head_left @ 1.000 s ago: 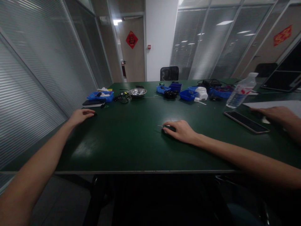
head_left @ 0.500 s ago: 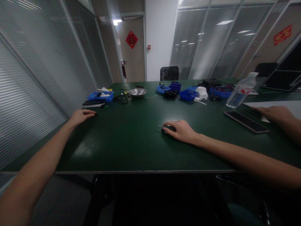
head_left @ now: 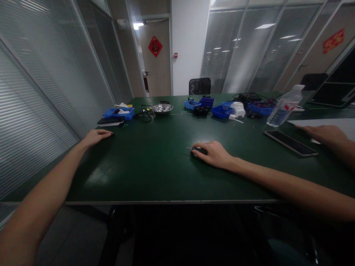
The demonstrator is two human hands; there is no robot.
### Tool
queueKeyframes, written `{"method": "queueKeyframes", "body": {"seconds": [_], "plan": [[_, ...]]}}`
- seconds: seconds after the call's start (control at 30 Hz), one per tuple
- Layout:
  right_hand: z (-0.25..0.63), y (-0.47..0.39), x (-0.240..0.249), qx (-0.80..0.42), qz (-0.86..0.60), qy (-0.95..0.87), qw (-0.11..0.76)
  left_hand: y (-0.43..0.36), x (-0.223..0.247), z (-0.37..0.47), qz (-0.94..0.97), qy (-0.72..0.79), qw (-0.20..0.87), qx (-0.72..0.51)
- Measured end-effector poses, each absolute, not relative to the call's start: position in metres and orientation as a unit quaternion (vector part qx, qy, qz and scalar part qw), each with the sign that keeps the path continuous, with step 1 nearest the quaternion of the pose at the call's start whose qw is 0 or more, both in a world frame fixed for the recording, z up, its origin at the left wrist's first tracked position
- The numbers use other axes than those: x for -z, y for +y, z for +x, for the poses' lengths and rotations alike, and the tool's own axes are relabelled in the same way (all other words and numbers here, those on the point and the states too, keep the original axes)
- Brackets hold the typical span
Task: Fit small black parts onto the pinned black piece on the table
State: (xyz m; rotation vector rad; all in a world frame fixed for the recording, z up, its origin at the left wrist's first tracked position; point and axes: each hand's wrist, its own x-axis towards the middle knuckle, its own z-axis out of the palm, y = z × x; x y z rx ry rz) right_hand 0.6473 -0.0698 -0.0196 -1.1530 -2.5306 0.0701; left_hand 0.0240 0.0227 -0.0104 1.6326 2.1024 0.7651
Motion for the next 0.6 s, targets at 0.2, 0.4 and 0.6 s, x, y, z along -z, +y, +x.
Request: {"method": "queueKeyframes", "body": {"seconds": [0.2, 0.4, 0.6], "plan": [[0.648, -0.071, 0.019, -0.024, -0.41, -0.895, 0.176, 0.019, 0.008, 0.039, 0.527, 0.758, 0.221, -0.316], [0.647, -0.069, 0.021, -0.019, -0.41, -0.895, 0.176, 0.023, 0.011, 0.038, 0.512, 0.753, 0.243, -0.336], [0.647, -0.07, 0.02, -0.017, -0.409, -0.895, 0.178, 0.025, 0.018, 0.023, 0.55, 0.739, 0.233, -0.311]]}}
